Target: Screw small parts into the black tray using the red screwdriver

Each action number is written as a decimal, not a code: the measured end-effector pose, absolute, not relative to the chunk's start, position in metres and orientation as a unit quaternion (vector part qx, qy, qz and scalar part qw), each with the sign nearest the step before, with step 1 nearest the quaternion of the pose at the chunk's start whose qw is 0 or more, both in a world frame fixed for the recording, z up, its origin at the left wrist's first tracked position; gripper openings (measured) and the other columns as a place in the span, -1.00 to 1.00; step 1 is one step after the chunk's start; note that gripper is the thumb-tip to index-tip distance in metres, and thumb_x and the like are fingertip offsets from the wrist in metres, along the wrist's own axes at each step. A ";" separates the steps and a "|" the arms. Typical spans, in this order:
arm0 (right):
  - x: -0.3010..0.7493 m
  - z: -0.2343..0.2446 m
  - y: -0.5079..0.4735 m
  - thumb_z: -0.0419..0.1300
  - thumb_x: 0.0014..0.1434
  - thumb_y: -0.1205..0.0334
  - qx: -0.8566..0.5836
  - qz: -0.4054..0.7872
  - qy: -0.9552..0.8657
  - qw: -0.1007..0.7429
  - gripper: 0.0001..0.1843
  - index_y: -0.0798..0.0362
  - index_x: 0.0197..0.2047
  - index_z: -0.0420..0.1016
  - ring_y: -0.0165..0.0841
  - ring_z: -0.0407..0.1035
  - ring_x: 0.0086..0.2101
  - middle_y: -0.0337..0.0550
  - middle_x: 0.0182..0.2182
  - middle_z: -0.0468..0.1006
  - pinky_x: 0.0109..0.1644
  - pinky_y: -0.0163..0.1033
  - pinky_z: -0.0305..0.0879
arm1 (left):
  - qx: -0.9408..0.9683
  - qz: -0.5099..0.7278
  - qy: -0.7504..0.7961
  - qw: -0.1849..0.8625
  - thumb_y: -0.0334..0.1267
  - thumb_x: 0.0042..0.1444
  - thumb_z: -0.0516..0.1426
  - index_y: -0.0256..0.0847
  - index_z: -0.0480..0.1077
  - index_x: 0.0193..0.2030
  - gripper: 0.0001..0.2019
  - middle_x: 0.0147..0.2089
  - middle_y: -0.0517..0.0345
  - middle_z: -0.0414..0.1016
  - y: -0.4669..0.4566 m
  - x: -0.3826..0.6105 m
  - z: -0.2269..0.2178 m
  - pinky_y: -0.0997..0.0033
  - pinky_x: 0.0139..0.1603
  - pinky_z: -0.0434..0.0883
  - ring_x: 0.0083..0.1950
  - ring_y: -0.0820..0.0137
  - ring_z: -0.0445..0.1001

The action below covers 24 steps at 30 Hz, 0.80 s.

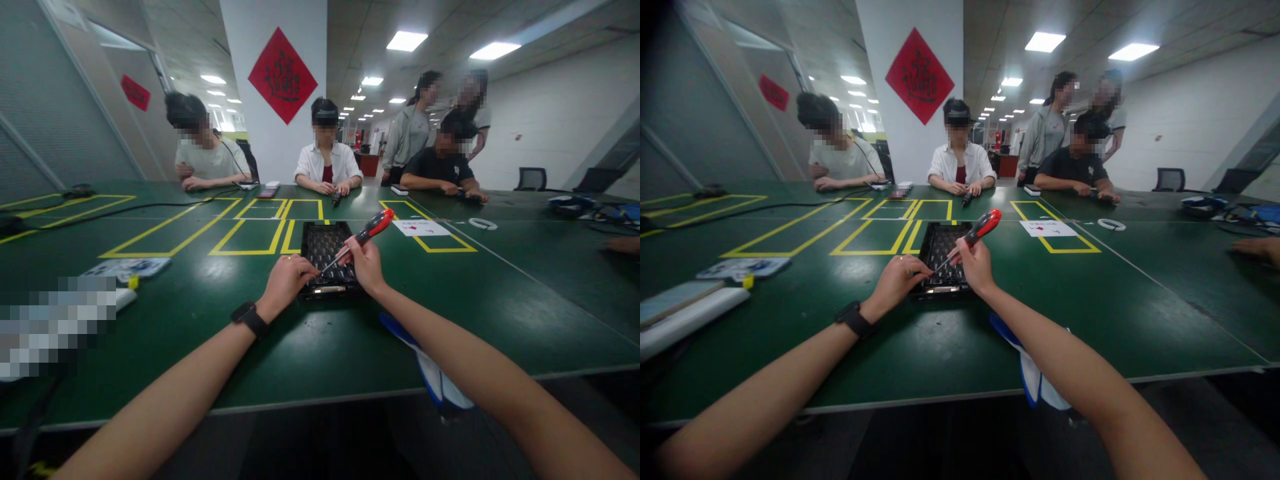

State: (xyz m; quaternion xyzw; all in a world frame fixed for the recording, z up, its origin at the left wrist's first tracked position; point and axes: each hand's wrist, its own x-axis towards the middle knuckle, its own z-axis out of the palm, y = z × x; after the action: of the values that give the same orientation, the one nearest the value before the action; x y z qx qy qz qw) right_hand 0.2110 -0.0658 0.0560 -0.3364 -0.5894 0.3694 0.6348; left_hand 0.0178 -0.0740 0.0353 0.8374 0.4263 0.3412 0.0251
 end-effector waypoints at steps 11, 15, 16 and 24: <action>0.209 0.059 -0.075 0.06 0.10 -0.11 -0.304 0.416 -0.629 0.583 -0.65 0.04 -0.30 0.27 -0.47 0.41 -0.56 -0.24 -0.49 0.53 -0.42 -0.35 0.32 | 0.807 0.366 0.459 0.060 -0.24 0.07 0.16 -0.09 0.54 -0.30 -0.88 -0.25 0.11 0.56 -0.078 0.023 0.035 0.29 -0.07 0.32 -0.19 0.32 0.45; 0.209 0.061 -0.075 0.06 0.10 -0.09 -0.319 0.418 -0.598 0.605 -0.66 0.04 -0.30 0.27 -0.48 0.39 -0.58 -0.25 -0.50 0.52 -0.44 -0.36 0.30 | 0.782 0.401 0.474 0.061 -0.21 0.09 0.13 -0.12 0.53 -0.30 -0.85 -0.23 0.08 0.55 -0.081 0.023 0.041 0.24 -0.02 0.31 -0.14 0.30 0.43; 0.210 0.061 -0.073 0.06 0.10 -0.09 -0.325 0.415 -0.588 0.614 -0.66 0.04 -0.30 0.27 -0.48 0.39 -0.59 -0.25 -0.50 0.52 -0.45 -0.36 0.29 | 0.770 0.416 0.481 0.055 -0.17 0.11 0.11 -0.12 0.52 -0.28 -0.82 -0.22 0.06 0.54 -0.085 0.024 0.047 0.21 0.00 0.30 -0.12 0.28 0.43; 0.216 0.060 -0.061 0.03 0.15 -0.02 -0.342 0.389 -0.531 0.671 -0.70 0.07 -0.29 0.25 -0.47 0.38 -0.61 -0.24 -0.54 0.52 -0.50 -0.39 0.25 | 0.900 0.184 0.222 0.328 0.27 -0.09 -0.17 0.35 0.45 -0.12 -0.48 -0.14 0.09 0.50 -0.244 0.078 0.124 0.08 -0.19 0.37 0.04 0.18 0.40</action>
State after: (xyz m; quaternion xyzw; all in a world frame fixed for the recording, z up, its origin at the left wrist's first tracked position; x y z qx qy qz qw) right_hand 0.2160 -0.0612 0.0603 -0.3417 -0.5313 0.3887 0.6708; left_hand 0.0782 -0.2443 0.1240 0.8996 0.2218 0.1840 0.3281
